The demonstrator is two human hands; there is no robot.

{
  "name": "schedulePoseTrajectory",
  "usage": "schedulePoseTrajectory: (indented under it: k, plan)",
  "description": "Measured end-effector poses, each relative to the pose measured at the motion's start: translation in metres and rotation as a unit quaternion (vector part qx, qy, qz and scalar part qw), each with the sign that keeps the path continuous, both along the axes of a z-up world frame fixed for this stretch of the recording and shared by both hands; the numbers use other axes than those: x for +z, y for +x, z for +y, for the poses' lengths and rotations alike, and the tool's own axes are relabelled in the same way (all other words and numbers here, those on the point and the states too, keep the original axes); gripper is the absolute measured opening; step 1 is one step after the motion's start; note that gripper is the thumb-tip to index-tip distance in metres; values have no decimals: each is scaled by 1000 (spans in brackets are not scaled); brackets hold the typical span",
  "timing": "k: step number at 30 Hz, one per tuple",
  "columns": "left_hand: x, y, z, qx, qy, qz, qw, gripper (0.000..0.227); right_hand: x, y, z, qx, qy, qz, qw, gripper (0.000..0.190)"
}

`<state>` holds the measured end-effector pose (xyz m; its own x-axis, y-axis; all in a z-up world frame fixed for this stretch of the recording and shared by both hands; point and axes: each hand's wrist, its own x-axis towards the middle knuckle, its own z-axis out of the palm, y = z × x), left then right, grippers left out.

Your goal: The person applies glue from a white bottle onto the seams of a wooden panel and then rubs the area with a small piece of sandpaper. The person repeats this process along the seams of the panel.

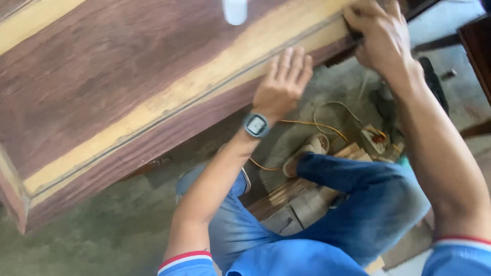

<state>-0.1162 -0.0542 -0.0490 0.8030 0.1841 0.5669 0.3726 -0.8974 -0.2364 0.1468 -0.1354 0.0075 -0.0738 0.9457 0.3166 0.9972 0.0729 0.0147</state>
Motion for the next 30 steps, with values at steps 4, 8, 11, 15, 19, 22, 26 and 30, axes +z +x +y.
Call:
schedulePoseTrajectory:
  k: [4, 8, 11, 15, 19, 22, 26, 30]
  plan:
    - [23, -3, 1, 3, -171, 23, 985, 70, -3, 11, 5, 78, 47, 84, 992, 59]
    - [18, 0, 11, 62, -160, 100, 980, 78, 12, -21, -6, -63, -121, -3, 991, 85]
    - [17, 3, 7, 71, -170, 140, 973, 85, 10, -22, 2, -86, -92, 52, 991, 83]
    - [19, 6, 9, 82, -148, 124, 978, 89, 11, -32, -11, -98, -171, 32, 980, 103]
    - [19, 6, 9, 74, -144, 130, 978, 80, 9, -38, 2, -109, -107, 42, 987, 99]
    - [25, 6, 9, 71, -188, 127, 971, 89, 17, -38, 17, -120, -131, 62, 982, 77]
    - [20, 7, 11, 70, -184, 102, 975, 89, 26, -57, 15, -148, -160, 65, 974, 87]
    - [26, 6, 8, 73, -175, 100, 977, 88, 18, -39, 30, -139, -132, 64, 979, 71]
